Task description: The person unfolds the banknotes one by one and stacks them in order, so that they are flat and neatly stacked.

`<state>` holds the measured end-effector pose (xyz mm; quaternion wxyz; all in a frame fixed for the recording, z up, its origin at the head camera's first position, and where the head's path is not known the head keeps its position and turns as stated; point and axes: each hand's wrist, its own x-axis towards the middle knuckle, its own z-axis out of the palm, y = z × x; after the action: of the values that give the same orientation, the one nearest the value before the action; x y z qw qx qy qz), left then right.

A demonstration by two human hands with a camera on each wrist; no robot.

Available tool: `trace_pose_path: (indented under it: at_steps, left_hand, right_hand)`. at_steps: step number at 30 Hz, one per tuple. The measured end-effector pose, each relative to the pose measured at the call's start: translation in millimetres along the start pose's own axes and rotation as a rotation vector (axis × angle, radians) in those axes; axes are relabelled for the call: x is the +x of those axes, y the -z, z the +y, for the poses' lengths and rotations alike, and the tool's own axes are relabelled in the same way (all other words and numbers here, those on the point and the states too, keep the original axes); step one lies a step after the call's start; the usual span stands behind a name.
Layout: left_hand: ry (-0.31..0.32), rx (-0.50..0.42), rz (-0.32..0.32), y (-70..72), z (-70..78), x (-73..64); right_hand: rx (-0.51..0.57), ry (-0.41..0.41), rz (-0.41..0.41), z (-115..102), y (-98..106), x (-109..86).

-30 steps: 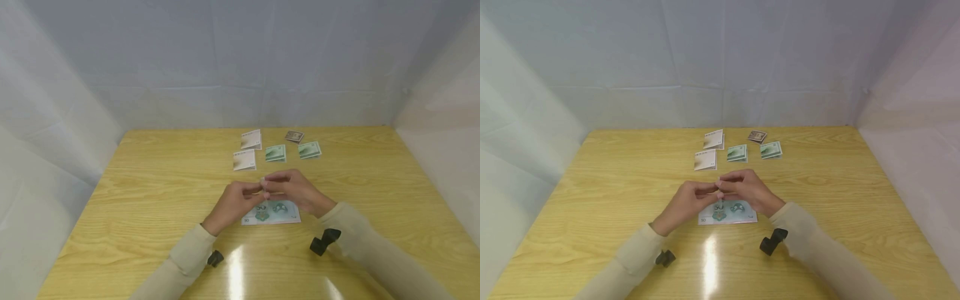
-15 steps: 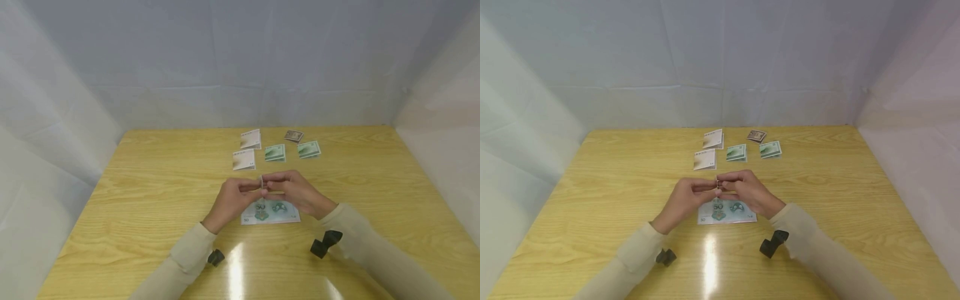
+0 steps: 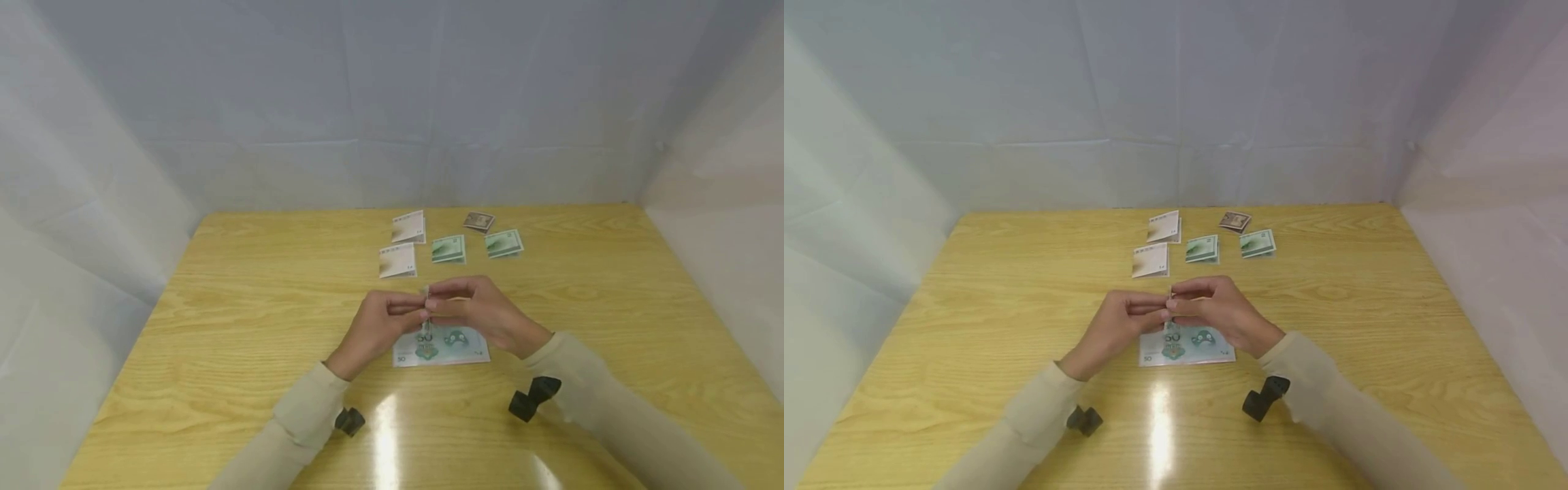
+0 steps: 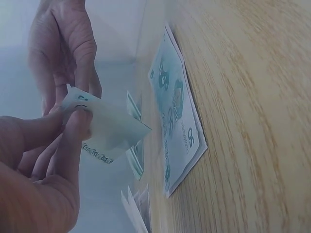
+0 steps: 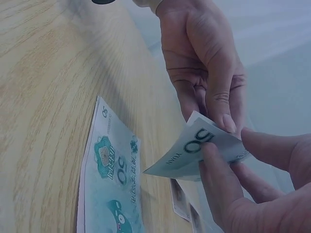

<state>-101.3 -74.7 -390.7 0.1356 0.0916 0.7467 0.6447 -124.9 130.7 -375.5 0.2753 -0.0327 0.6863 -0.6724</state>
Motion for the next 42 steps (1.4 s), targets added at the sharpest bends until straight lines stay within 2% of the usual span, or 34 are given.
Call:
trace_pose_path:
  at_steps: [10,17,22,32,42]
  left_hand:
    - [0.019,0.016,0.025,-1.2,0.5,-0.5]
    - [0.02,0.0,0.024,-0.4,-1.5,-1.4]
    - [0.034,0.001,0.035,1.0,-1.8,-2.9]
    - [0.053,0.027,0.075,8.3,-5.8,-6.6]
    - [0.114,0.072,0.079,18.7,-14.7,-8.4]
  right_hand:
    - [-0.021,-0.009,0.051,-0.1,3.5,-1.3]
    - [-0.119,-0.023,0.087,-0.5,10.2,-4.3]
    - [-0.138,-0.019,0.098,1.9,16.8,-5.7]
    - [-0.179,-0.05,0.14,4.2,30.7,-9.2]
    - [-0.287,-0.097,0.177,10.3,42.6,-10.8]
